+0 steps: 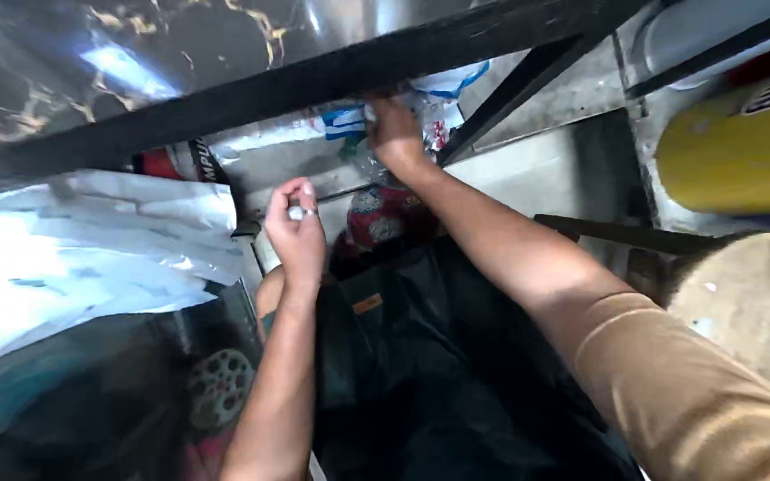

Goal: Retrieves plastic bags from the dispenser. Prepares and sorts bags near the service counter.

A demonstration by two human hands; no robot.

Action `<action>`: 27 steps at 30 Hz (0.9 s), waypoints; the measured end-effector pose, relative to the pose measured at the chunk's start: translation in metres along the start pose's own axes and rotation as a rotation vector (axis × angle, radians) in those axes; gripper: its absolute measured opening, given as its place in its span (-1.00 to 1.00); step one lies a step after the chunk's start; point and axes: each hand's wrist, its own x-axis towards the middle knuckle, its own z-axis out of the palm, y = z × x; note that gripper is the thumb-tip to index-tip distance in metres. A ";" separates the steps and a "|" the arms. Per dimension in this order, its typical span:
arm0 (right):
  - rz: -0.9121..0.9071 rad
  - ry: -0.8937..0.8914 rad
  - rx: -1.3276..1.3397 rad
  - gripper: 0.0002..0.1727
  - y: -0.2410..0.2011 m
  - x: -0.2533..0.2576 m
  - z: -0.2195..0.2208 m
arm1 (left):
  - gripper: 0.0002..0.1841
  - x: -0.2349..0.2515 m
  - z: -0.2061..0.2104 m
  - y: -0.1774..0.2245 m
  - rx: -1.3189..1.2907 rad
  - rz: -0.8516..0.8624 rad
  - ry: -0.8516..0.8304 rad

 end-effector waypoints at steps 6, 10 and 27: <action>-0.063 0.088 -0.185 -0.45 0.014 0.043 0.010 | -0.66 0.040 0.046 -0.038 -0.139 -0.431 -0.112; -0.129 0.130 -0.141 -0.53 0.014 0.057 0.002 | -0.70 0.069 0.055 -0.047 -0.203 -0.425 -0.117; -0.210 0.168 -0.088 -0.65 -0.001 0.061 -0.056 | -0.68 0.170 0.095 -0.038 -0.285 -0.347 -0.111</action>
